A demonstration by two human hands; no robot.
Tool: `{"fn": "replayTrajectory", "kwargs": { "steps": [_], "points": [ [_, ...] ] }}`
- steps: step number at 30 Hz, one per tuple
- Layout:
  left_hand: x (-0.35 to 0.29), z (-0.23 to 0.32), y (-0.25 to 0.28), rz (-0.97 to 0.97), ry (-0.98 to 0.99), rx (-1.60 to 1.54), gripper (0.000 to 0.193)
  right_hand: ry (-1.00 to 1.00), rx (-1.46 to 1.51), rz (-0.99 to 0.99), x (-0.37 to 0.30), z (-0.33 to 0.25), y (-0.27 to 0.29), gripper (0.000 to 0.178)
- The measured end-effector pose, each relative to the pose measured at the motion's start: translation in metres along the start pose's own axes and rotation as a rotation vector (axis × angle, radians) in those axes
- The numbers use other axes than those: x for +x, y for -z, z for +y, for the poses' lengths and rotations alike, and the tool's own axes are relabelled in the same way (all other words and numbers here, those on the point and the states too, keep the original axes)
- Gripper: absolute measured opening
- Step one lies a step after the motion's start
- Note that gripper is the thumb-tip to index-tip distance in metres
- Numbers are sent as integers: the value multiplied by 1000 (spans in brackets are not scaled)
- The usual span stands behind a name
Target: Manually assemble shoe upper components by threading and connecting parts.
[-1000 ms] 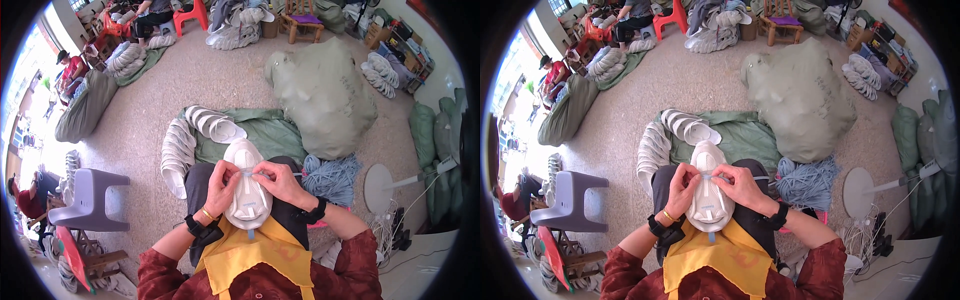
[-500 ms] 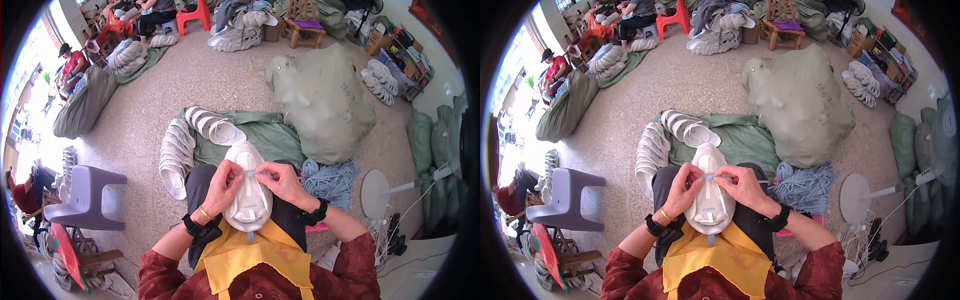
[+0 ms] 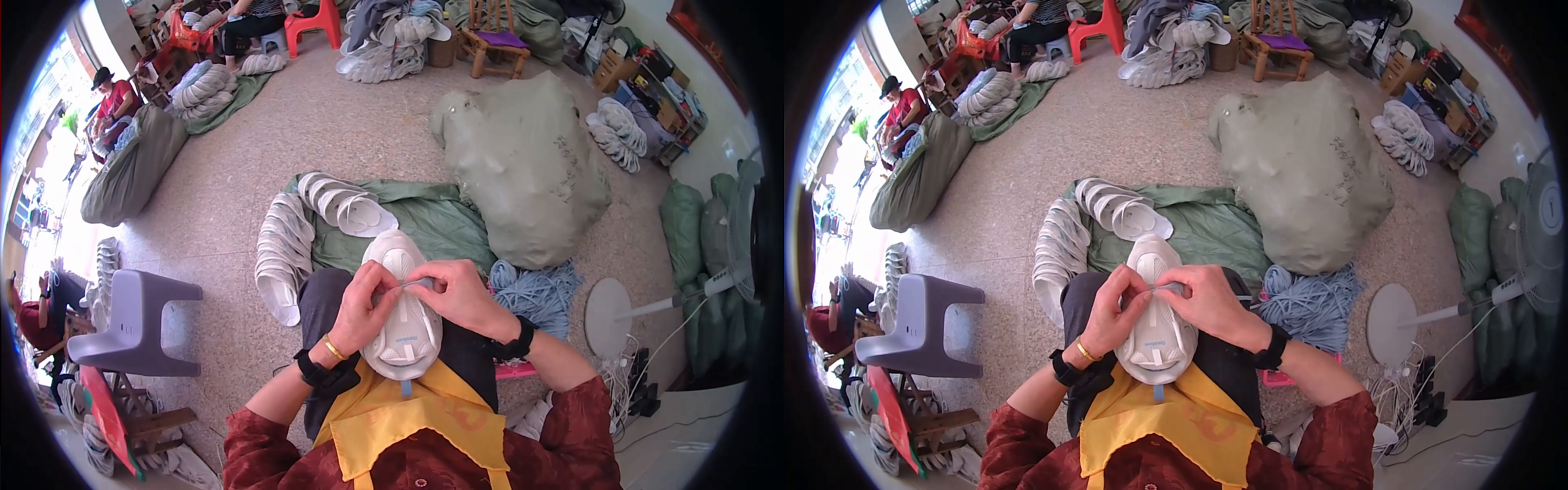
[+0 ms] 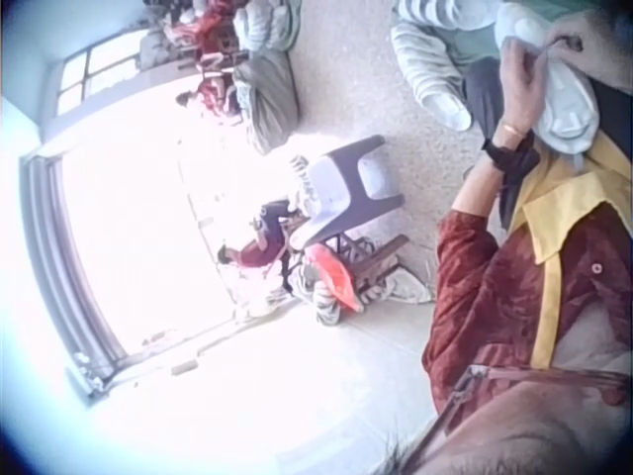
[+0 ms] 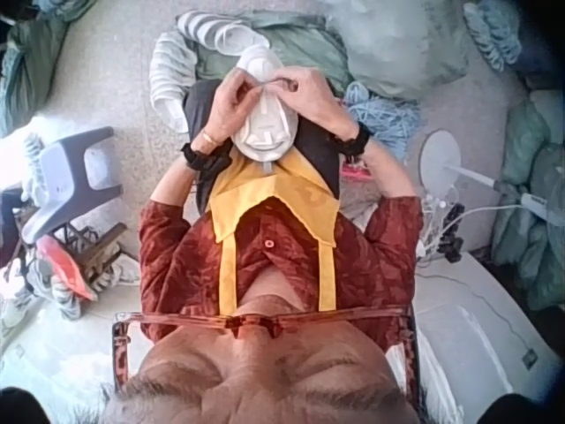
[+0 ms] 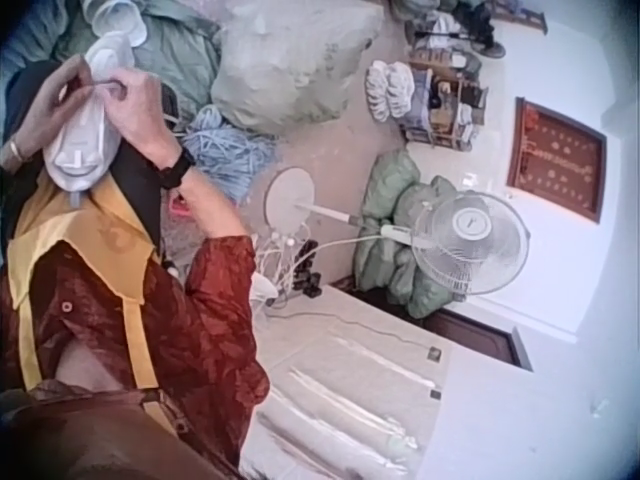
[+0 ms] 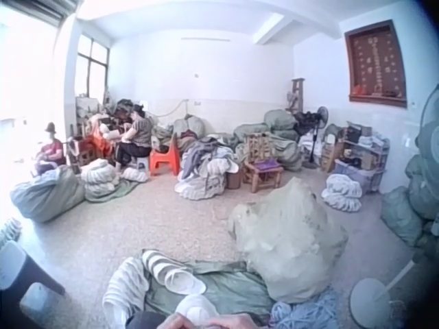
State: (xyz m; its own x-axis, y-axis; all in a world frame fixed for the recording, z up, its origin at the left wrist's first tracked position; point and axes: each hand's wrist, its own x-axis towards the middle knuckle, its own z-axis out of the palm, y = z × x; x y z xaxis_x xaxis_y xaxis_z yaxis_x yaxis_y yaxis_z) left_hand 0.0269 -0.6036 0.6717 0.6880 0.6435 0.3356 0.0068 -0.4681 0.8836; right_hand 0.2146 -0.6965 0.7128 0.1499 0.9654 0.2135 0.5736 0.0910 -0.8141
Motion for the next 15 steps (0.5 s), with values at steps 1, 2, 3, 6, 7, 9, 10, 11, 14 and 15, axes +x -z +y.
{"fn": "replayTrajectory", "kwargs": {
  "steps": [1,2,3,6,7,9,10,11,14,15],
  "points": [
    [1,0,0,-1,1,-1,12,-16,29,-47,1,3,-2,12],
    [1,0,0,0,-4,-2,12,-18,29,-47,0,4,-3,12],
    [2,-1,0,2,-7,-2,12,0,61,-27,1,5,-5,12],
    [4,-4,3,-2,-14,5,12,-6,98,-2,2,7,-7,12],
    [4,-5,3,-3,-12,4,12,-28,101,4,2,7,-8,12],
    [5,-7,4,1,-2,-4,12,-21,97,24,5,8,-11,12],
    [5,-7,4,2,1,-5,12,-12,92,44,7,9,-12,12],
    [5,-8,5,1,3,-5,12,-14,93,41,8,8,-11,12],
    [6,-12,7,-1,13,-12,13,-29,41,3,12,5,-11,12],
    [6,-13,7,0,13,-16,13,-21,37,4,12,6,-12,12]
  ]
}}
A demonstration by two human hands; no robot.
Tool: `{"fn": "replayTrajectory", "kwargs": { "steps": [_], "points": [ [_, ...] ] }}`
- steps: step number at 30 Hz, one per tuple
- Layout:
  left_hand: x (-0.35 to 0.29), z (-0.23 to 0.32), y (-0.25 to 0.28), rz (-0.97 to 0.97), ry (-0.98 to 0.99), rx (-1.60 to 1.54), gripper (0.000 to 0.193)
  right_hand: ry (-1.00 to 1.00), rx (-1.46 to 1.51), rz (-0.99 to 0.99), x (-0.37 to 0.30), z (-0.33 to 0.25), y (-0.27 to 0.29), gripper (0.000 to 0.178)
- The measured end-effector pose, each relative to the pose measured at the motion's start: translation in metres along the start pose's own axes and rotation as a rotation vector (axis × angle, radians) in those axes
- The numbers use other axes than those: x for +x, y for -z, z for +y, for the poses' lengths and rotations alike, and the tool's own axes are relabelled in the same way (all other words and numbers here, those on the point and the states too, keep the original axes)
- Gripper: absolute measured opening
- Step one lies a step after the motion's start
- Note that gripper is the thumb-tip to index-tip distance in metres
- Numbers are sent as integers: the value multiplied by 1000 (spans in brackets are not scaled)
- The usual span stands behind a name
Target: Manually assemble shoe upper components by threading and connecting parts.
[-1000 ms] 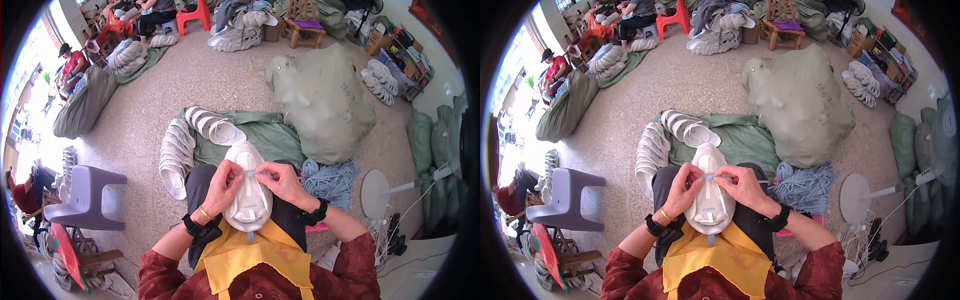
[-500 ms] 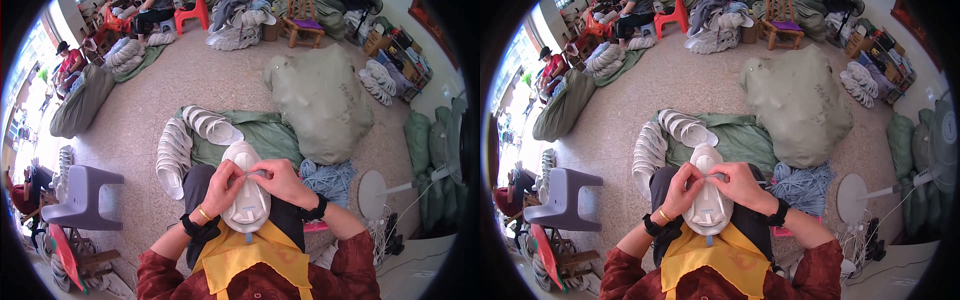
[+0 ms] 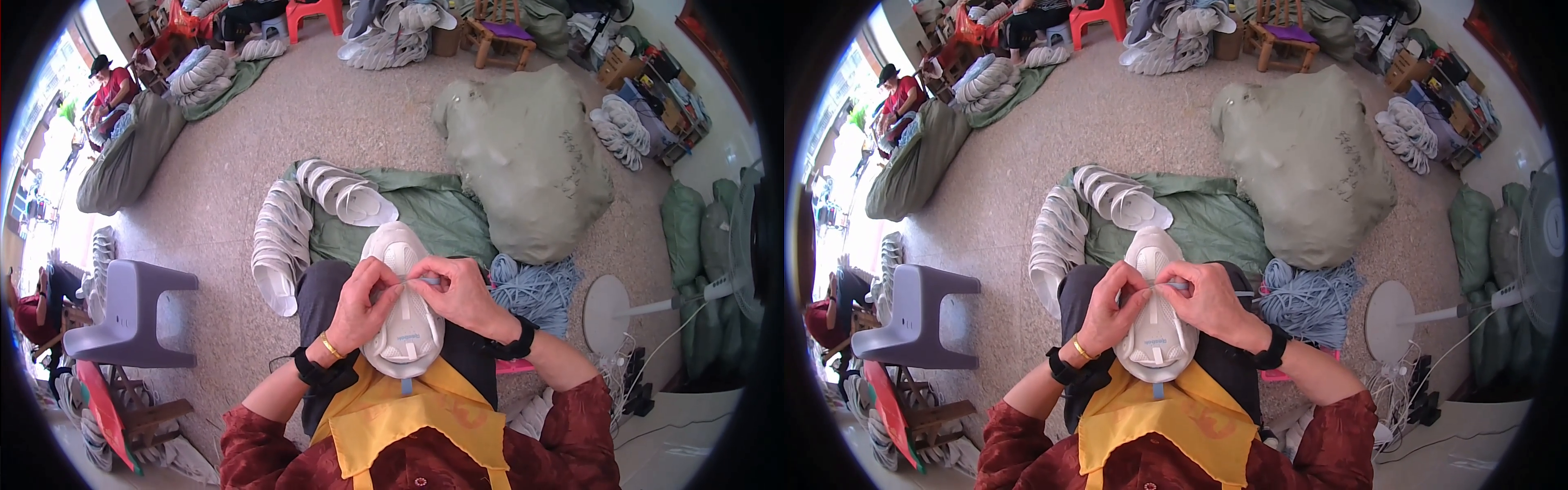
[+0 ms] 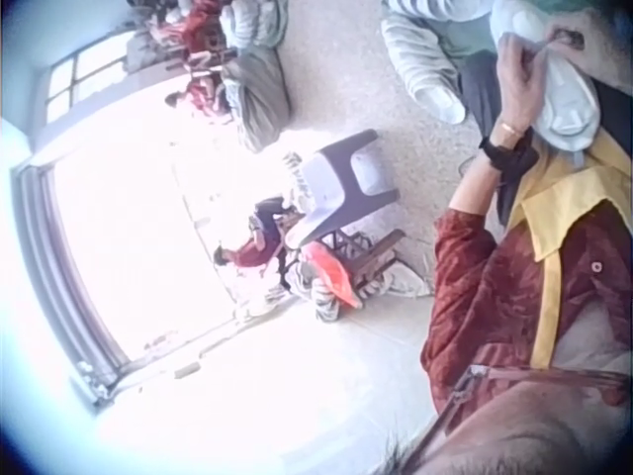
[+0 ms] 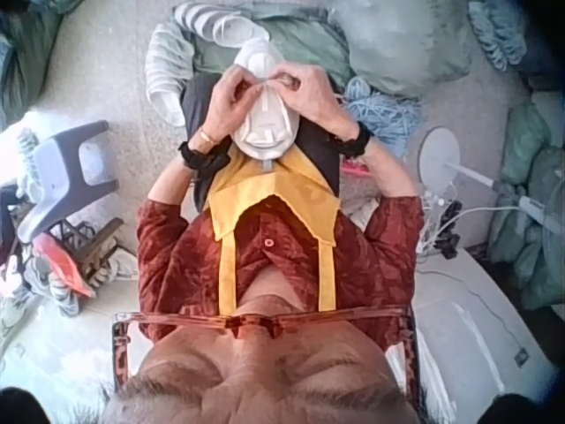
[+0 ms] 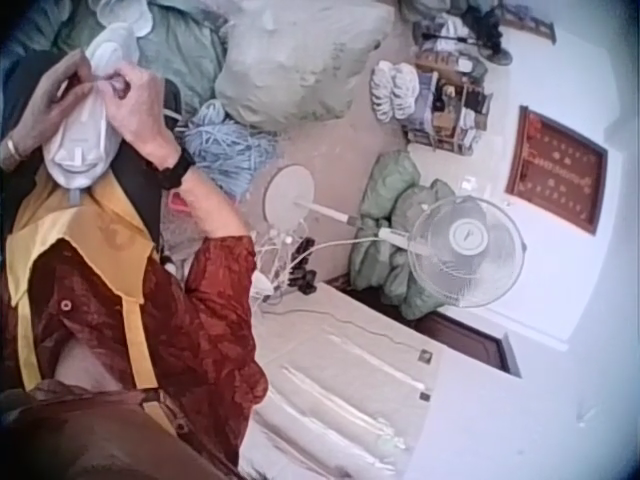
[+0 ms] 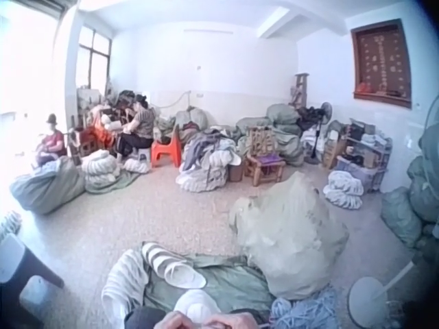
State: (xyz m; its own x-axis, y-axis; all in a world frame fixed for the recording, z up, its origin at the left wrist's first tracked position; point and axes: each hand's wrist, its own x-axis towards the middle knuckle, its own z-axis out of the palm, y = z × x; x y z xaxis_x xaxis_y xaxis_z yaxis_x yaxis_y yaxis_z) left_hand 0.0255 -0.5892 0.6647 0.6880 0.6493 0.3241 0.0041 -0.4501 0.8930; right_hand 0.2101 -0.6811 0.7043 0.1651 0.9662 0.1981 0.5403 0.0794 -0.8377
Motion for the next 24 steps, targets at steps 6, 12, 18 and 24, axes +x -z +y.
{"fn": "replayTrajectory", "kwargs": {
  "steps": [6,12,18,24],
  "points": [
    [0,-9,4,47,-9,89,21,-38,7,-4,4,6,-1,12],
    [2,-20,4,58,74,-15,23,5,-23,9,12,14,-6,12],
    [1,-21,6,66,115,4,24,-116,-38,-113,21,17,-2,9],
    [5,-26,10,72,104,25,24,-289,37,-230,39,18,-1,9]
  ]
}}
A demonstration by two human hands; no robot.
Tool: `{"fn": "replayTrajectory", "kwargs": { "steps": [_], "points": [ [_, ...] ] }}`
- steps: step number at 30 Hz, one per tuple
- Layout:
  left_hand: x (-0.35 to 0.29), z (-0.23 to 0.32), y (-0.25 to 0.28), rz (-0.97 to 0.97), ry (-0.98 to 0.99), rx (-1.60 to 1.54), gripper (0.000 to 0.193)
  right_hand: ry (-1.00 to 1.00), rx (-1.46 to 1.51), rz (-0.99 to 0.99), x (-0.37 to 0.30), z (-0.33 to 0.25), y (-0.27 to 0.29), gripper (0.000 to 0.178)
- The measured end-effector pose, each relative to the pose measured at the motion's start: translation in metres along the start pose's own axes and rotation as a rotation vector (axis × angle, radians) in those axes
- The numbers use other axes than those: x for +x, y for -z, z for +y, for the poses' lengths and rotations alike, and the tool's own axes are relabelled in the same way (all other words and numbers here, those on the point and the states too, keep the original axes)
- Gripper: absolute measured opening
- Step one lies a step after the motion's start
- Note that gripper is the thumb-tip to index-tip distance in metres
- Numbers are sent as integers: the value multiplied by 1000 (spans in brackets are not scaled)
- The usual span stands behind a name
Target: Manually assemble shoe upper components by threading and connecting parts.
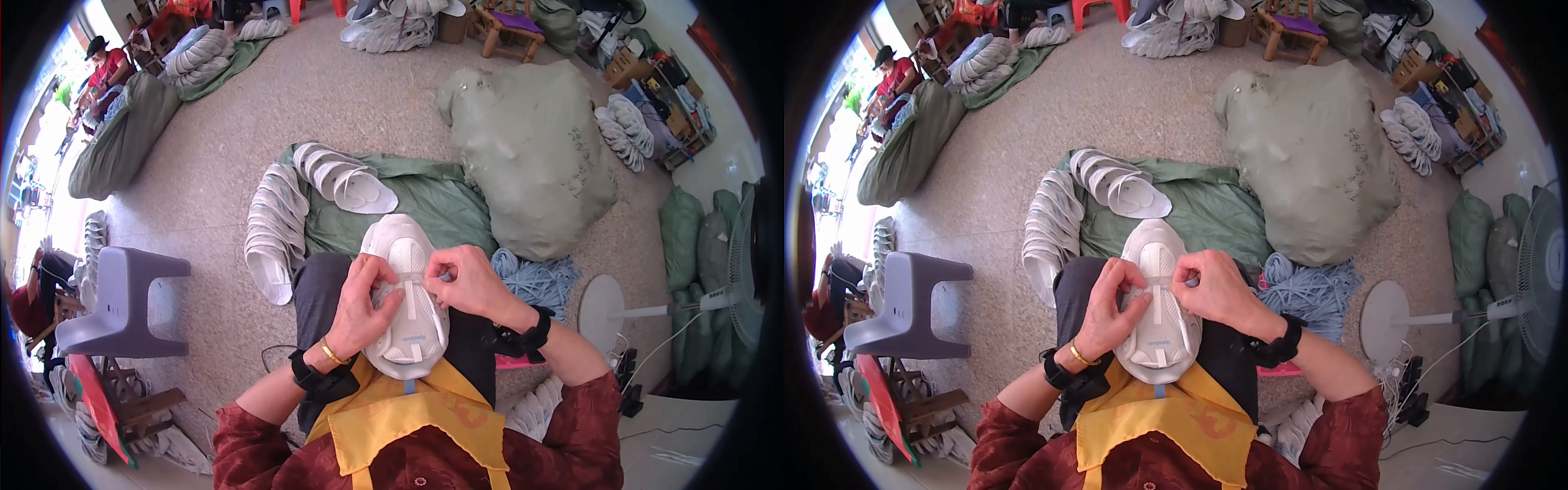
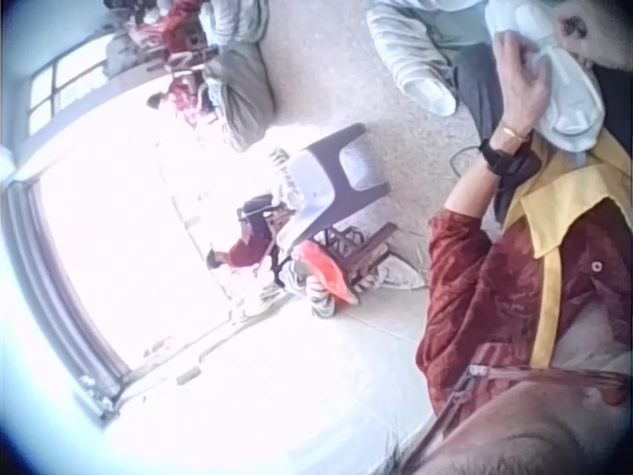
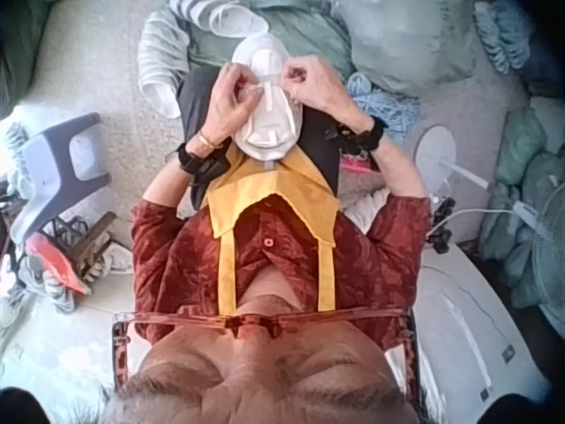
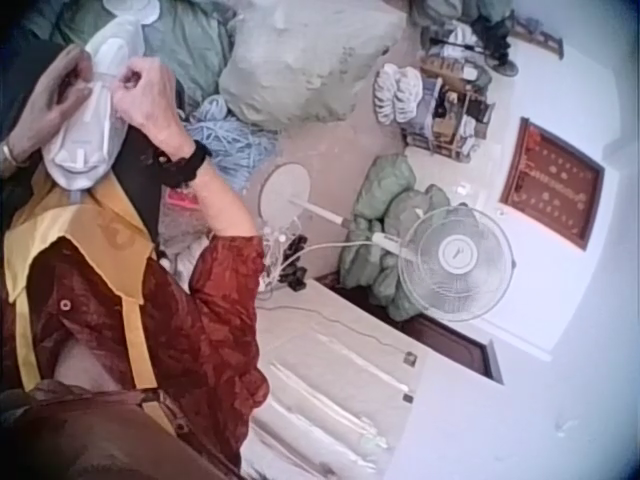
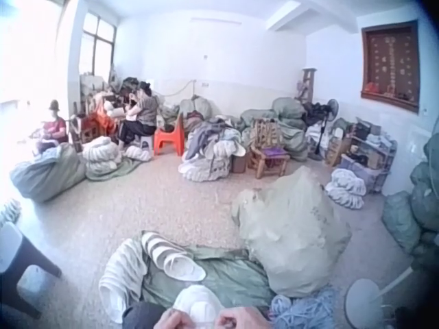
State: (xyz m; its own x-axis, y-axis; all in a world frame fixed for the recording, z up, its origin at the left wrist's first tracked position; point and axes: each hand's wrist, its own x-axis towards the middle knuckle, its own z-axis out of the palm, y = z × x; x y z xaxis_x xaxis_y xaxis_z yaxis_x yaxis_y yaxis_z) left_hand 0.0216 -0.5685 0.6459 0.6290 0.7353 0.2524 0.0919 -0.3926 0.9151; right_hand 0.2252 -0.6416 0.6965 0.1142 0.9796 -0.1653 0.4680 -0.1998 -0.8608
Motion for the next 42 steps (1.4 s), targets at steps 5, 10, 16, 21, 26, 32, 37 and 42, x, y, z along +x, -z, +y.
{"fn": "replayTrajectory", "kwargs": {
  "steps": [5,10,16,21,26,32,37,42],
  "points": [
    [2,-6,0,5,8,-11,24,25,-150,-42,13,-2,0,10],
    [4,-7,2,-7,6,-4,24,-179,303,-145,15,13,-1,11],
    [9,-12,1,-4,-8,-6,24,-74,58,-87,16,11,-4,11],
    [9,-17,3,4,6,-19,23,-204,140,-177,28,12,1,10],
    [10,-21,4,-2,18,-46,23,-215,171,-185,34,13,-3,15],
    [11,-25,7,-6,25,-36,23,-193,-42,-233,40,1,-1,13],
    [14,-28,6,-13,1,-22,23,-91,65,-222,40,19,-3,13],
    [12,-26,3,-5,6,-16,21,-116,126,-241,34,20,-1,12]
  ]
}}
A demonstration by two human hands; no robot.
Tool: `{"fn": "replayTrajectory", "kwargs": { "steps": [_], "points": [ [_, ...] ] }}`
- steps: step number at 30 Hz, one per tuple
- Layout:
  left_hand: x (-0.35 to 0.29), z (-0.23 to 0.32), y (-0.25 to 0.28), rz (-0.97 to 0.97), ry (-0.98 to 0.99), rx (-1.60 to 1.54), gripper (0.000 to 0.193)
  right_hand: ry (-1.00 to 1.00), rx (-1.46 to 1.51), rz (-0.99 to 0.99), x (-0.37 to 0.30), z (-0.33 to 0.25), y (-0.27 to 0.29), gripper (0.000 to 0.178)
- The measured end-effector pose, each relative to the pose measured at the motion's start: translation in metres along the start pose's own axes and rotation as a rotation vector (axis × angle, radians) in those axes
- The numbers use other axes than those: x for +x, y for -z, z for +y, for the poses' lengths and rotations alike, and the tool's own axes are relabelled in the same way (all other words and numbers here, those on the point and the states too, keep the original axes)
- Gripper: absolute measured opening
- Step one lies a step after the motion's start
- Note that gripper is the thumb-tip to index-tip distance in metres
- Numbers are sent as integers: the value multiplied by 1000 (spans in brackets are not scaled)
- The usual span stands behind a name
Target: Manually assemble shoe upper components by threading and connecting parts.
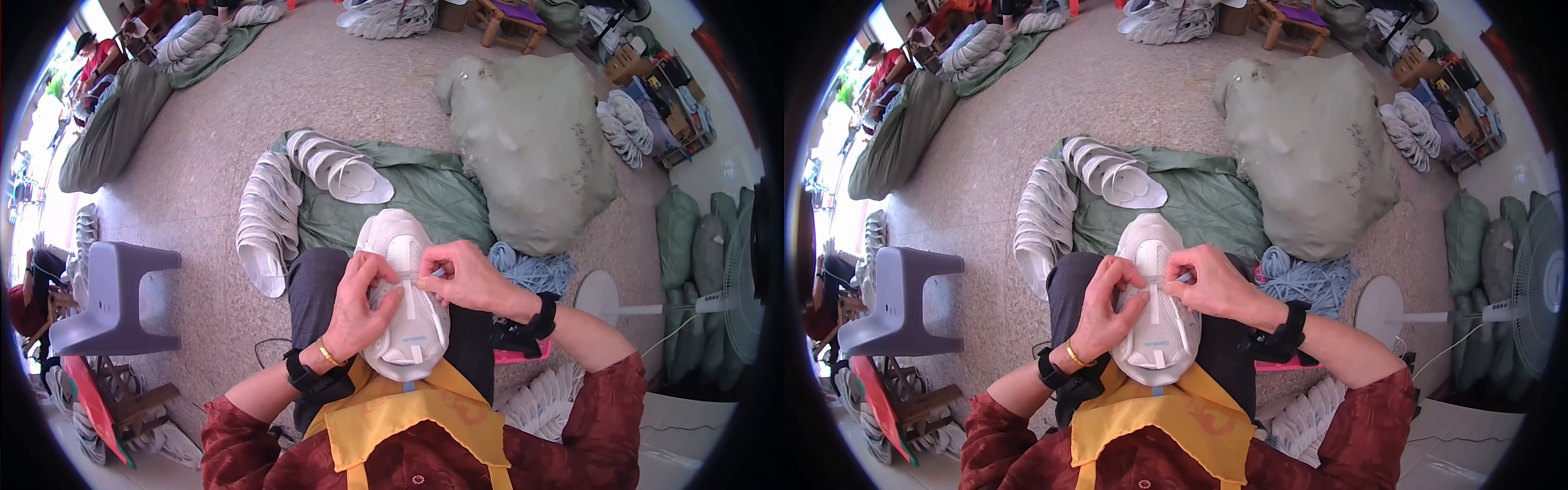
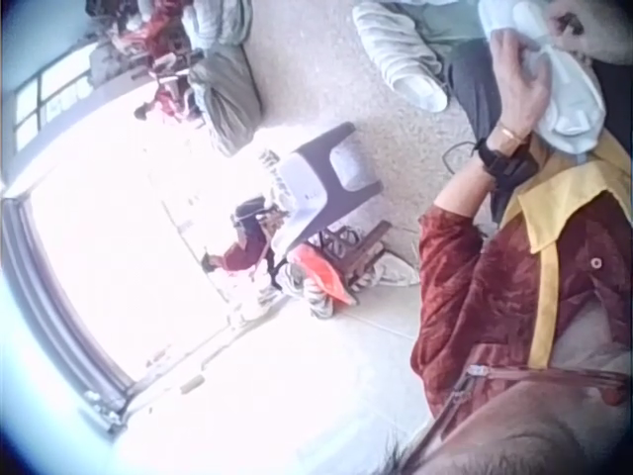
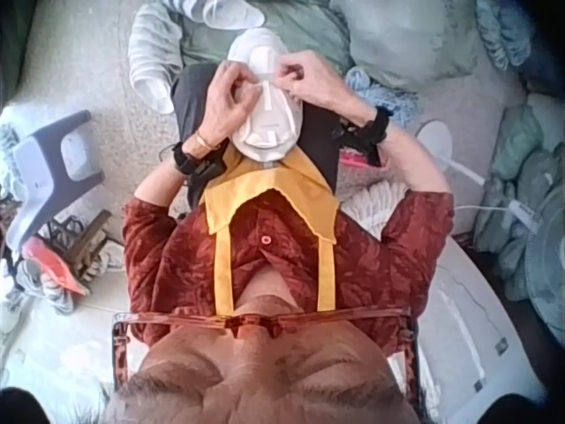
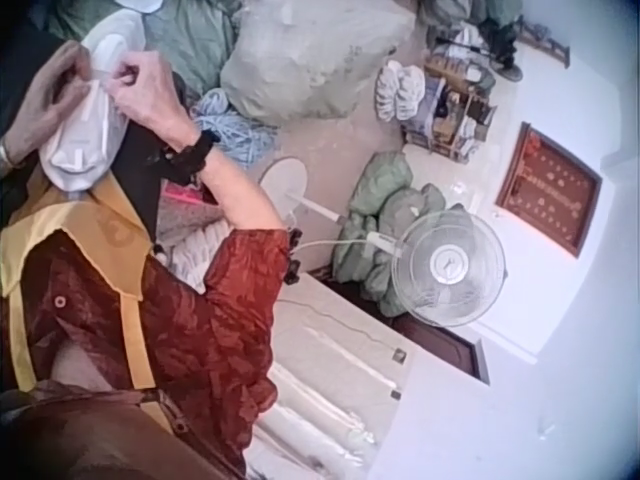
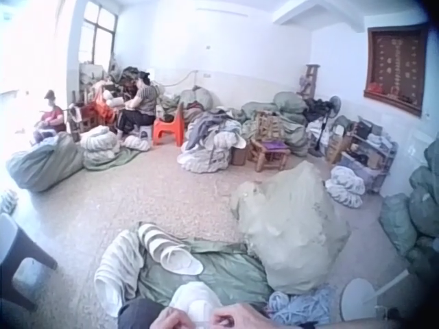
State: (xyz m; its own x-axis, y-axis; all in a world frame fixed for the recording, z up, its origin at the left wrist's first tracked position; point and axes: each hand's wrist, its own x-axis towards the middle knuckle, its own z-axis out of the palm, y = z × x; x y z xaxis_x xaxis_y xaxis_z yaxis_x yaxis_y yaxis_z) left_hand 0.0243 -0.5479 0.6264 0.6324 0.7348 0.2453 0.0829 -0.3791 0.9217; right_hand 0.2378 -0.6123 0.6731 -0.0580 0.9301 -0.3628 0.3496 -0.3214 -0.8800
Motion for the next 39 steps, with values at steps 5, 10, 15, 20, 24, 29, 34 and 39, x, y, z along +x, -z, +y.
{"fn": "replayTrajectory", "kwargs": {
  "steps": [5,10,15,20,24,29,34,39],
  "points": [
    [-3,5,-6,4,3,-21,21,275,-217,164,-11,3,-6,12],
    [-4,14,-8,-1,26,-13,20,252,-178,197,-15,-3,-5,13],
    [-7,15,-11,-1,6,-8,21,375,-295,188,-26,-3,-1,11],
    [-7,13,-11,3,4,-28,20,464,-451,211,-34,-10,-1,9],
    [-6,12,-7,3,2,-24,20,382,-376,227,-30,-11,-2,9],
    [-4,8,-8,16,-2,-31,20,382,-440,209,-21,-5,-4,11],
    [-2,7,-8,22,-2,-24,20,699,-787,160,-17,6,-8,12],
    [0,5,-8,3,14,-63,20,663,-717,153,-10,-1,-6,11]
  ]
}}
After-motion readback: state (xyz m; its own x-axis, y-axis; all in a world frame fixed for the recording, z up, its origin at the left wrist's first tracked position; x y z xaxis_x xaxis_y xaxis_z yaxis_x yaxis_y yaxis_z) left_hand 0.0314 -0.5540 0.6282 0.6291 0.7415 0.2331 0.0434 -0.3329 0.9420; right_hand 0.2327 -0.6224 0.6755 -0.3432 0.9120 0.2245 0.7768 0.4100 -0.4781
